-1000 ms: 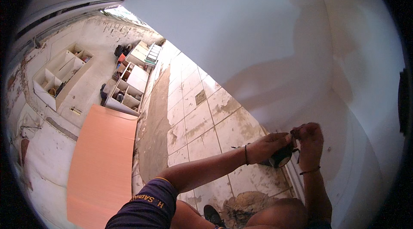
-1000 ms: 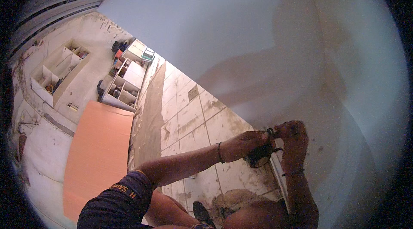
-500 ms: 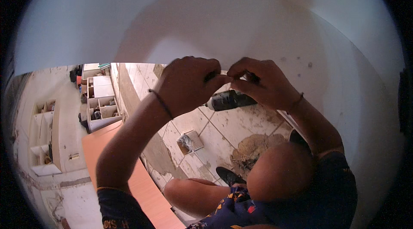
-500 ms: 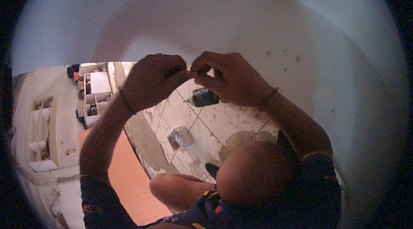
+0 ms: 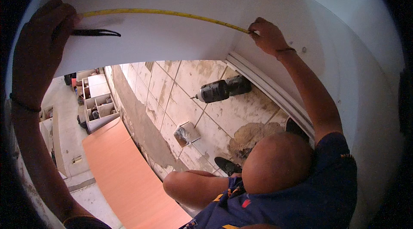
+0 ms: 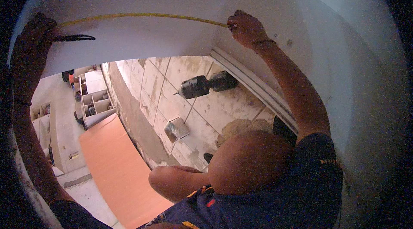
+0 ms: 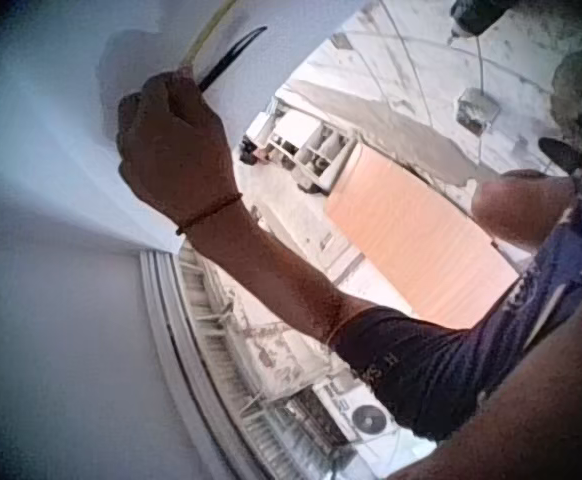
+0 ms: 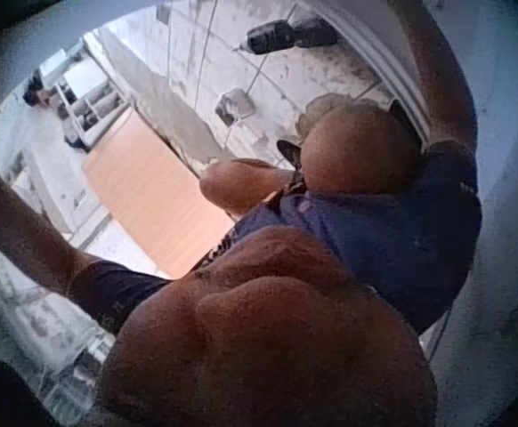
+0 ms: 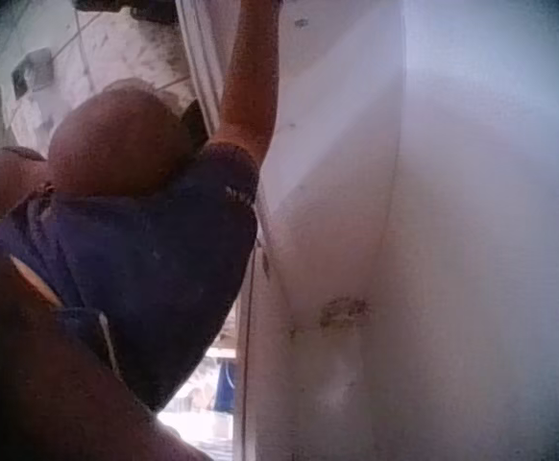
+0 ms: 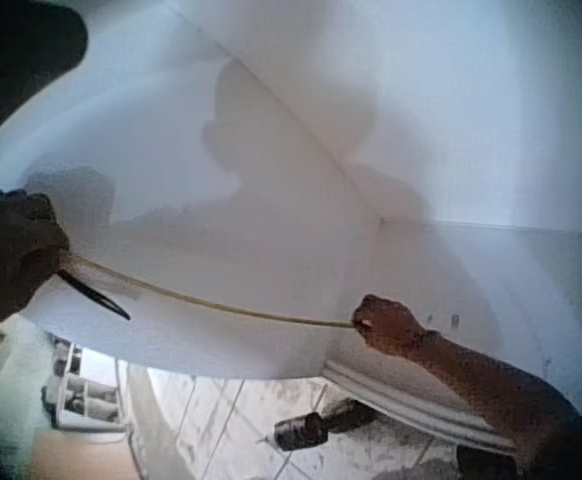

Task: The person measures the interior of a white cabinet with a tape measure, marks the surface with a pencil, and uses a power drill to secure metal brackets to the shelf.

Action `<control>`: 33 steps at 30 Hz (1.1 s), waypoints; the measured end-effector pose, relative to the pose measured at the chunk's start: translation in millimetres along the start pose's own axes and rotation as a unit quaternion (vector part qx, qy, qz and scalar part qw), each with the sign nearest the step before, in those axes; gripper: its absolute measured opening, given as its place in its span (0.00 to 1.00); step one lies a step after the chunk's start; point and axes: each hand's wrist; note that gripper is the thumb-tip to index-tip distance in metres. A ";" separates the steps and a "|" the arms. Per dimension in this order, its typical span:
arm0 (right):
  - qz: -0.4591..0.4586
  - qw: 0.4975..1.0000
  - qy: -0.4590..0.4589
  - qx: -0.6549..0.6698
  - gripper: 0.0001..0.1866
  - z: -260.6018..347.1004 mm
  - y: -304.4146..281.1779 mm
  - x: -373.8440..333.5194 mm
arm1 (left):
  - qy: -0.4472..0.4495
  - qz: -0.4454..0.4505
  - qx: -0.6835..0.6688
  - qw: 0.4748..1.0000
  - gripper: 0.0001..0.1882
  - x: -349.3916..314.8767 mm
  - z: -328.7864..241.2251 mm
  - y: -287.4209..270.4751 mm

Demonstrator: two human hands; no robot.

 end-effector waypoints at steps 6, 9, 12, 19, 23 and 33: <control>0.143 0.983 -0.023 -0.114 0.08 27.4 47.3 20.2 | 0.006 0.138 0.174 0.975 0.12 18.3 -24.9 7.9; 0.142 0.985 0.025 -0.099 0.09 43.2 37.5 11.9 | 0.057 0.044 0.171 0.983 0.13 22.9 -16.3 23.9; 0.119 0.986 0.004 -0.116 0.10 20.4 55.7 5.9 | 0.044 0.065 0.175 0.981 0.09 37.3 -38.4 27.8; 0.170 0.981 0.002 -0.092 0.13 33.6 54.2 14.6 | -0.088 0.127 0.228 0.961 0.09 63.0 -89.5 8.1; 0.040 0.999 -0.001 -0.023 0.12 15.0 79.2 3.6 | -0.092 0.170 0.254 0.948 0.09 71.7 -96.3 7.7; 0.079 0.995 0.014 -0.058 0.10 34.8 61.4 8.7 | -0.061 0.208 0.233 0.948 0.04 77.0 -118.6 12.2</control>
Point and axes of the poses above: each hand's wrist, its own x-axis towards the middle knuckle, its own y-axis out of the palm, z = x × y, and after that the axes turned 7 degrees about -x, right-handed
